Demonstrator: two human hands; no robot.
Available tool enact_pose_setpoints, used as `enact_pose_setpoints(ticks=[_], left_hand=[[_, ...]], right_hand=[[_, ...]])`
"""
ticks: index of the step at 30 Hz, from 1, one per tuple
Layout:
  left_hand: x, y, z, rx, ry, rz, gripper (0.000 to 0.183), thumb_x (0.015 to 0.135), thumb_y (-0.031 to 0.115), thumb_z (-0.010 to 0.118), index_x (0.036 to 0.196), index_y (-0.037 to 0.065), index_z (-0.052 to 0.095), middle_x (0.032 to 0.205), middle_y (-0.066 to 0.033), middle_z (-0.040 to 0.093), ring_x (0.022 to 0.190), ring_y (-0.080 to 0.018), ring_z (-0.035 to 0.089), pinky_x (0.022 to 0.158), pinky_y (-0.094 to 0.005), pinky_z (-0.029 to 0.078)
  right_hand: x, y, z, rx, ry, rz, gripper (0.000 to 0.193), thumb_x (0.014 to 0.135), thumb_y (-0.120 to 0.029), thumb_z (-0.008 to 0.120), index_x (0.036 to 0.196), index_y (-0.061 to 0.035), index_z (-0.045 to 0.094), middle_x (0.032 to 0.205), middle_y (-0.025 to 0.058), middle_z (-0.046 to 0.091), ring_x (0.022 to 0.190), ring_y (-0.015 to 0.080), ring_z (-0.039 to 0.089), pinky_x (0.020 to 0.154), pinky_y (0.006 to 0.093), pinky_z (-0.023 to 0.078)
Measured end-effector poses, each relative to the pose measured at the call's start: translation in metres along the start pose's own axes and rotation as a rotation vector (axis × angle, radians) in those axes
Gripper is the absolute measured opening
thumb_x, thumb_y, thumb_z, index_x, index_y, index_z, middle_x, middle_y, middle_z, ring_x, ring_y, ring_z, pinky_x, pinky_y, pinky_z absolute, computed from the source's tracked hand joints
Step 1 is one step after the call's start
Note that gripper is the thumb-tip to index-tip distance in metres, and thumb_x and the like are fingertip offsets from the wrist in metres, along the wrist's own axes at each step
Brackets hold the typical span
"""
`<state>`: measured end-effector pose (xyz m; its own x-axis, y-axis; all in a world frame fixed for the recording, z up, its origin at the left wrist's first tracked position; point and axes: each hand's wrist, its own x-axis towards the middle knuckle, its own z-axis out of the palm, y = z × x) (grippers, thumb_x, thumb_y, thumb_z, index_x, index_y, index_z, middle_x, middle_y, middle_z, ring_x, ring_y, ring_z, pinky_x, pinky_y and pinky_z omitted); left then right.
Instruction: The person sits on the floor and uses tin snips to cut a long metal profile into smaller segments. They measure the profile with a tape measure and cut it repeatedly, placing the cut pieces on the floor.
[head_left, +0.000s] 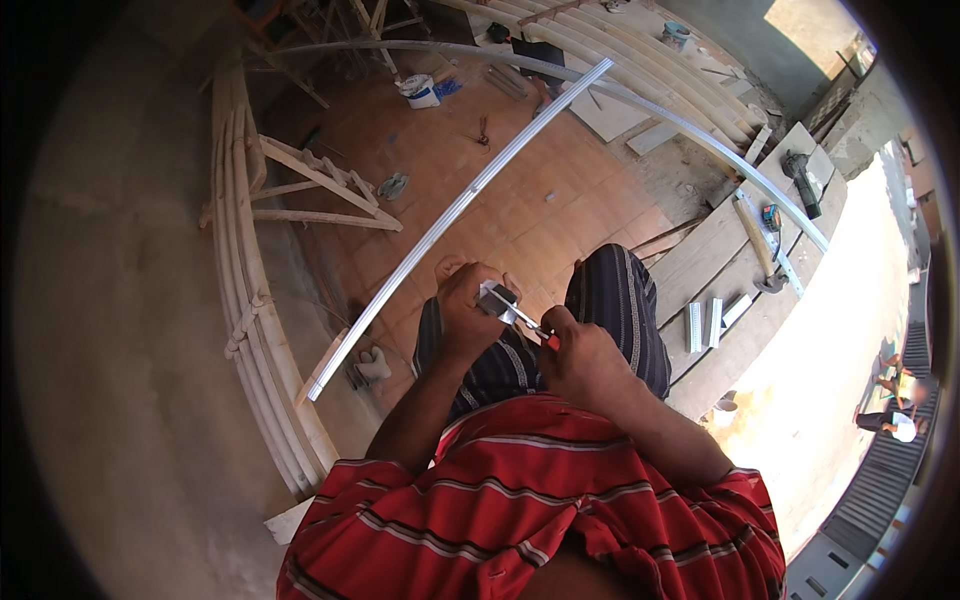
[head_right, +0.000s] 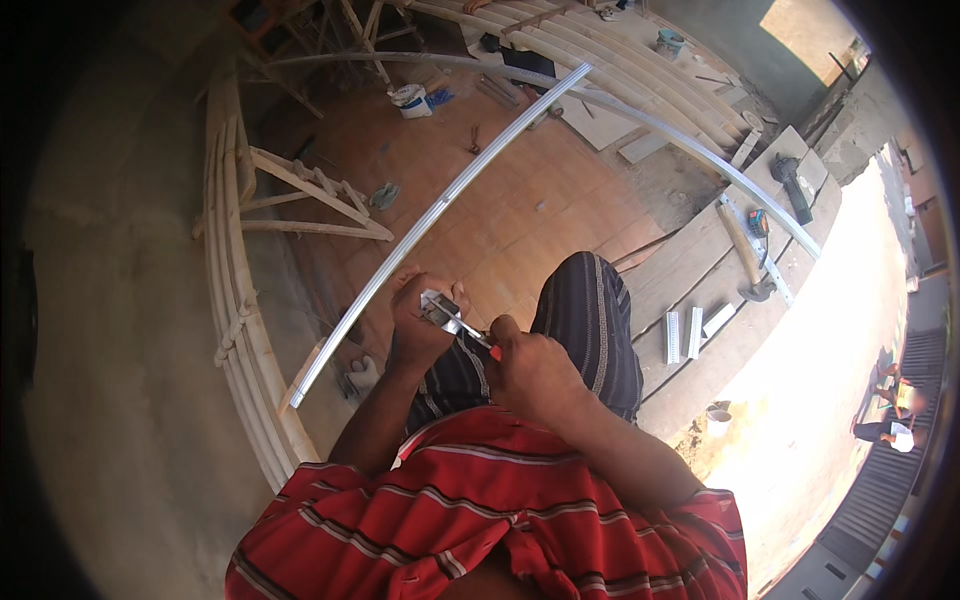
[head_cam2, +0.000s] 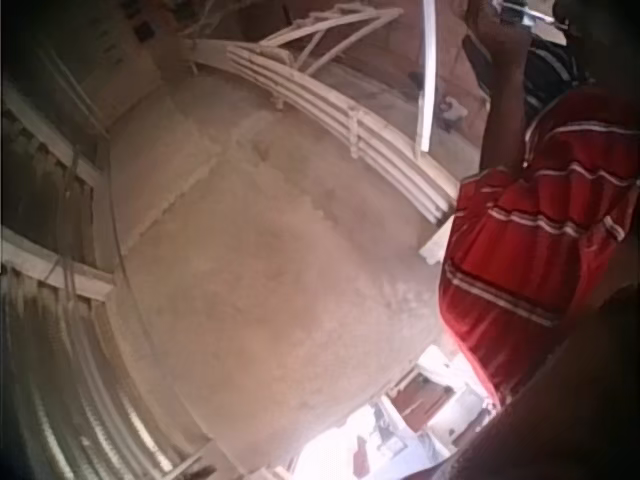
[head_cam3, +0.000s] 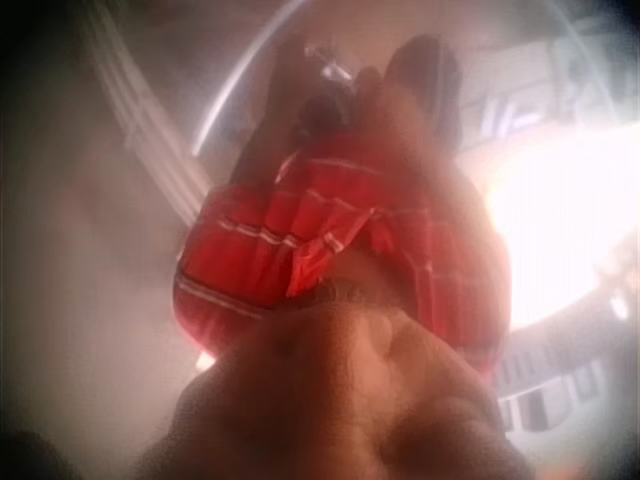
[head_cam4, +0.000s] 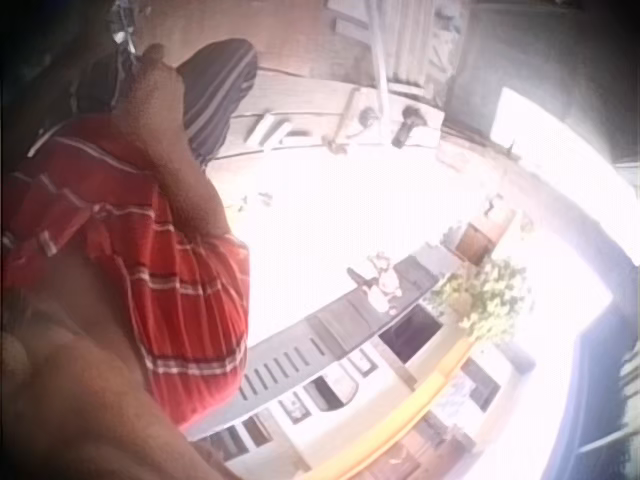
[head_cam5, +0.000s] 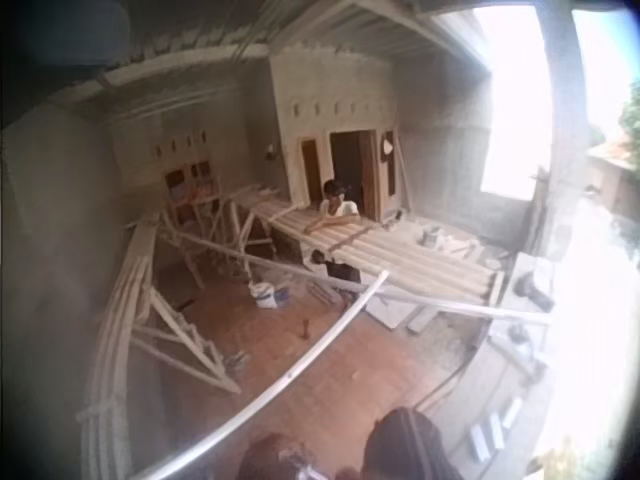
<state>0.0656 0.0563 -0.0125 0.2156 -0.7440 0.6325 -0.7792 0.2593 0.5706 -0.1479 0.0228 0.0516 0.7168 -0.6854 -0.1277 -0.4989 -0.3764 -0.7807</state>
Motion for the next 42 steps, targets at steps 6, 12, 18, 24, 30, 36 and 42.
enact_pose_setpoints(ticks=[6,12,18,24,30,36,42], left_hand=[[-0.016,-0.008,-0.002,-0.047,0.023,-0.123,0.025,0.082,0.004,0.083,0.085,0.012,0.060,0.072,-0.0029,0.064,0.066,-0.0231,0.061,0.101,-0.0421,0.042],[-0.012,0.000,0.001,-0.024,0.044,-0.109,0.023,0.085,0.002,0.081,0.086,0.010,0.060,0.073,-0.0047,0.063,0.065,-0.0219,0.059,0.096,-0.0420,0.045],[0.000,0.008,0.002,-0.110,0.020,-0.121,0.022,0.082,0.005,0.082,0.085,0.011,0.061,0.076,-0.0040,0.063,0.073,-0.0251,0.062,0.099,-0.0412,0.042],[-0.009,-0.007,0.006,-0.109,0.014,-0.153,0.022,0.083,0.008,0.084,0.087,0.011,0.062,0.078,-0.0053,0.065,0.074,-0.0270,0.062,0.102,-0.0433,0.042],[-0.002,-0.005,0.001,-0.103,-0.186,-0.382,0.030,0.082,0.009,0.088,0.096,0.005,0.061,0.084,-0.0067,0.069,0.078,-0.0184,0.065,0.075,-0.0355,0.054],[-0.003,0.005,-0.009,-0.279,-0.409,-0.680,0.036,0.087,0.023,0.089,0.103,0.003,0.064,0.086,-0.0025,0.072,0.079,-0.0117,0.069,0.075,-0.0306,0.056],[-0.005,0.000,-0.006,-0.589,-0.521,-0.650,0.035,0.089,0.020,0.089,0.109,0.003,0.066,0.083,0.0019,0.068,0.078,-0.0087,0.066,0.073,-0.0283,0.055]], right_hand=[[-0.021,-0.010,-0.008,0.324,0.227,-0.270,0.024,0.088,-0.006,0.068,0.111,0.0019,0.064,0.080,0.0249,0.069,0.074,0.0450,0.073,0.066,0.0476,0.059],[-0.001,0.010,0.007,0.126,-0.035,-0.016,0.024,0.088,-0.009,0.065,0.109,0.0024,0.066,0.080,0.0255,0.068,0.071,0.0445,0.072,0.065,0.0475,0.058],[-0.008,-0.004,0.006,0.262,0.199,-0.206,0.021,0.086,-0.007,0.068,0.104,0.0044,0.068,0.077,0.0236,0.069,0.071,0.0426,0.073,0.067,0.0469,0.058],[-0.014,-0.005,0.004,0.279,0.223,-0.226,0.020,0.087,-0.008,0.066,0.103,0.0042,0.069,0.081,0.0279,0.070,0.074,0.0477,0.071,0.070,0.0500,0.059],[-0.002,0.026,0.004,0.373,-0.013,-0.014,0.013,0.091,-0.006,0.070,0.102,0.0005,0.069,0.083,0.0158,0.071,0.070,0.0270,0.071,0.066,0.0394,0.056],[-0.011,0.051,0.006,0.594,0.093,0.133,0.010,0.096,-0.006,0.069,0.105,-0.0017,0.070,0.085,0.0085,0.071,0.079,0.0131,0.066,0.075,0.0329,0.054],[-0.016,0.066,0.007,0.582,0.021,0.092,0.010,0.097,-0.011,0.075,0.100,-0.0025,0.071,0.083,0.0071,0.070,0.077,0.0130,0.064,0.073,0.0323,0.053]])
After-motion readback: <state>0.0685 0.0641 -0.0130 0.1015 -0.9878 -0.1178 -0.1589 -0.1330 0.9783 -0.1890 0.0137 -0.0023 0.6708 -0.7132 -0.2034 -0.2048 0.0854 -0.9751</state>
